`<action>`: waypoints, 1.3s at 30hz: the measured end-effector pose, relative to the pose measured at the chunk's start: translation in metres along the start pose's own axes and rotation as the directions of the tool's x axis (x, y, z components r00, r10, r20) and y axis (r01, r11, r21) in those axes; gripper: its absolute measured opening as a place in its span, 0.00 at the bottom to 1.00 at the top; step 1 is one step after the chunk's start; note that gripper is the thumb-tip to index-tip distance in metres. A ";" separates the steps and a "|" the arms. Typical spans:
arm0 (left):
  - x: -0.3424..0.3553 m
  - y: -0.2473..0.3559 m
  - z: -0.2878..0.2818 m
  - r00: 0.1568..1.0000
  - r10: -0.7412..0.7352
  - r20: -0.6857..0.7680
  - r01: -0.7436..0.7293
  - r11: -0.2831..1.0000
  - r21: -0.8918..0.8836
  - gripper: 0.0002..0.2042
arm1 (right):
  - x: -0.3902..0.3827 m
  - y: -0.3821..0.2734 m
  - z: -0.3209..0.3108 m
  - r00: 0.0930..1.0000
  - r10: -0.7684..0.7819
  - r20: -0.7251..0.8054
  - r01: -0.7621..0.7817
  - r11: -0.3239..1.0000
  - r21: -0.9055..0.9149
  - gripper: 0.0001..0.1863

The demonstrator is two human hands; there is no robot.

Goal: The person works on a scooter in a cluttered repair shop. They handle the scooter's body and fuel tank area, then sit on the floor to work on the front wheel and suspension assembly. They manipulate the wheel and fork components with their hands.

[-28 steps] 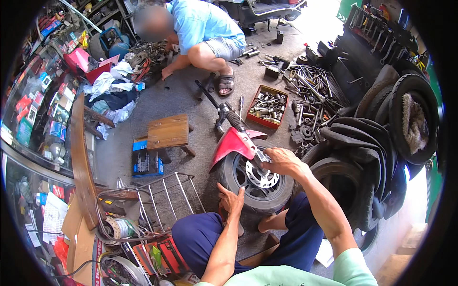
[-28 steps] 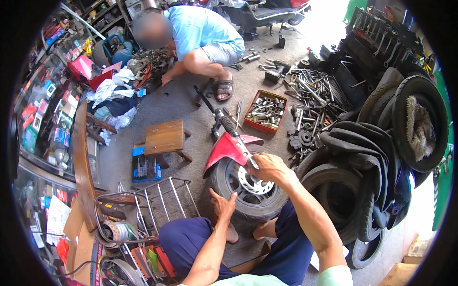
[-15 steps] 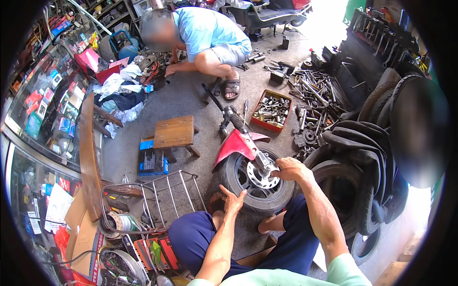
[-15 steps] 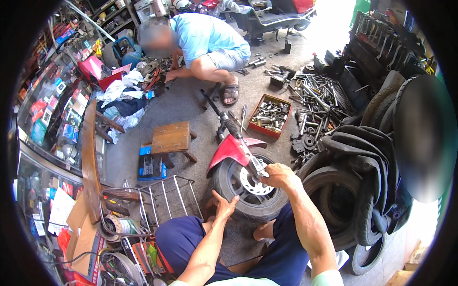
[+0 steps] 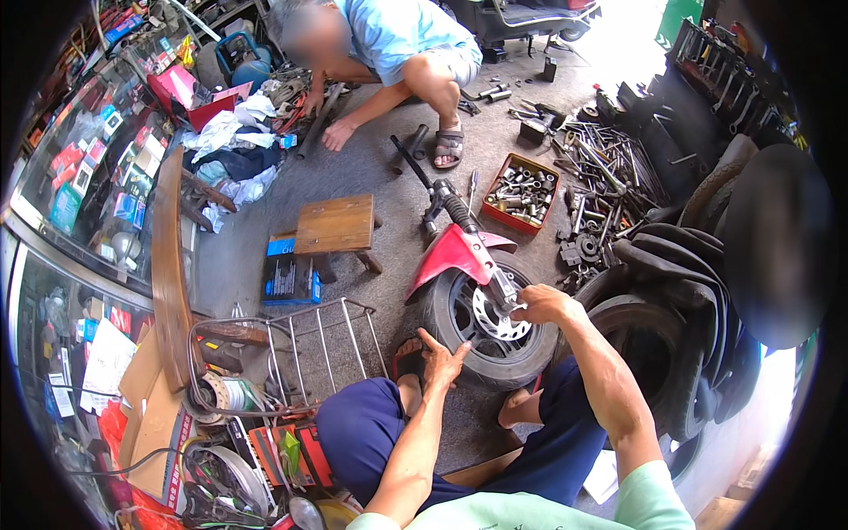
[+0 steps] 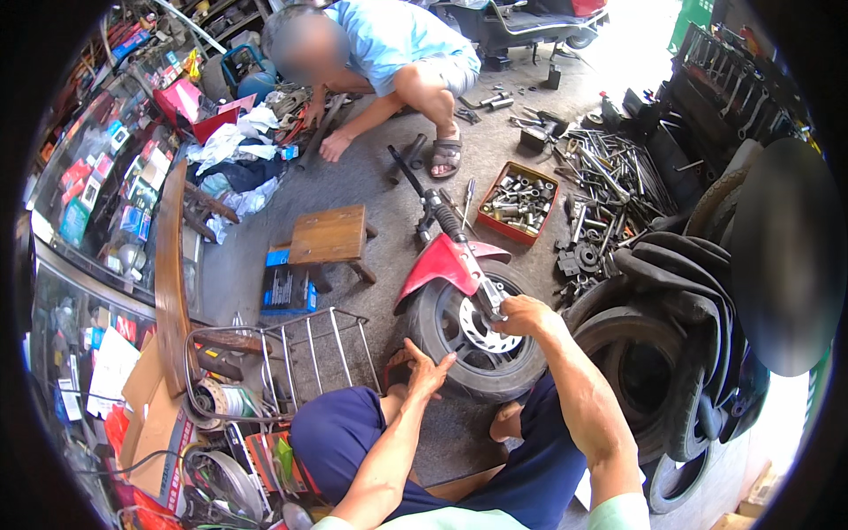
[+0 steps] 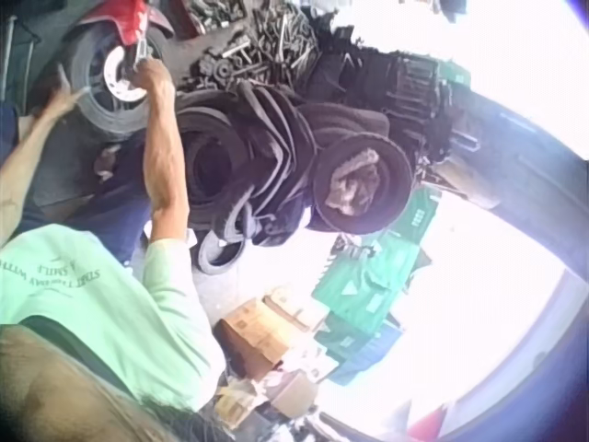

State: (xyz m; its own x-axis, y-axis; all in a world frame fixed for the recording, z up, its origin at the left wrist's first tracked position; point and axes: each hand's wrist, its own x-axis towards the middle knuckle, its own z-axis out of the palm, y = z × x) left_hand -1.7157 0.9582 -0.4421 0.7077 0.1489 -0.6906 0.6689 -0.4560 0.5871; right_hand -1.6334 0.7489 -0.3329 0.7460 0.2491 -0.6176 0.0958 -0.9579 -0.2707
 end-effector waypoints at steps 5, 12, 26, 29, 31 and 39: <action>0.002 -0.001 -0.004 1.000 -0.017 0.022 0.016 0.998 0.060 0.61 | 0.011 0.015 0.010 0.999 0.019 -0.028 -0.019 1.000 -0.013 0.23; 0.001 0.012 -0.015 0.985 -0.109 0.131 0.069 0.959 0.275 0.67 | 0.014 0.019 0.012 0.996 0.086 -0.015 -0.085 0.996 0.032 0.24; 0.008 0.016 -0.007 0.975 -0.188 0.116 0.140 0.933 0.331 0.65 | 0.060 0.030 0.055 0.982 0.090 -0.164 -0.081 0.995 0.065 0.20; 0.013 0.010 -0.006 0.975 -0.180 0.134 0.139 0.954 0.264 0.67 | 0.066 0.024 0.057 0.997 0.036 -0.067 -0.030 0.996 0.081 0.21; 0.017 0.004 -0.007 0.976 -0.164 0.144 0.130 0.967 0.221 0.68 | 0.069 0.020 0.060 0.998 0.007 -0.063 -0.002 0.997 0.072 0.21; 0.011 0.004 -0.007 0.990 -0.099 0.098 0.069 0.960 0.273 0.66 | 0.066 0.009 0.044 0.996 0.080 0.043 -0.080 0.997 -0.001 0.22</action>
State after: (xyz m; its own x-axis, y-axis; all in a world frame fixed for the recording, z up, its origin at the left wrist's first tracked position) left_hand -1.7038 0.9642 -0.4438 0.6123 0.1071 -0.7833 0.6287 -0.6668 0.4002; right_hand -1.6119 0.7628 -0.4090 0.7222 0.1774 -0.6686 0.0366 -0.9750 -0.2192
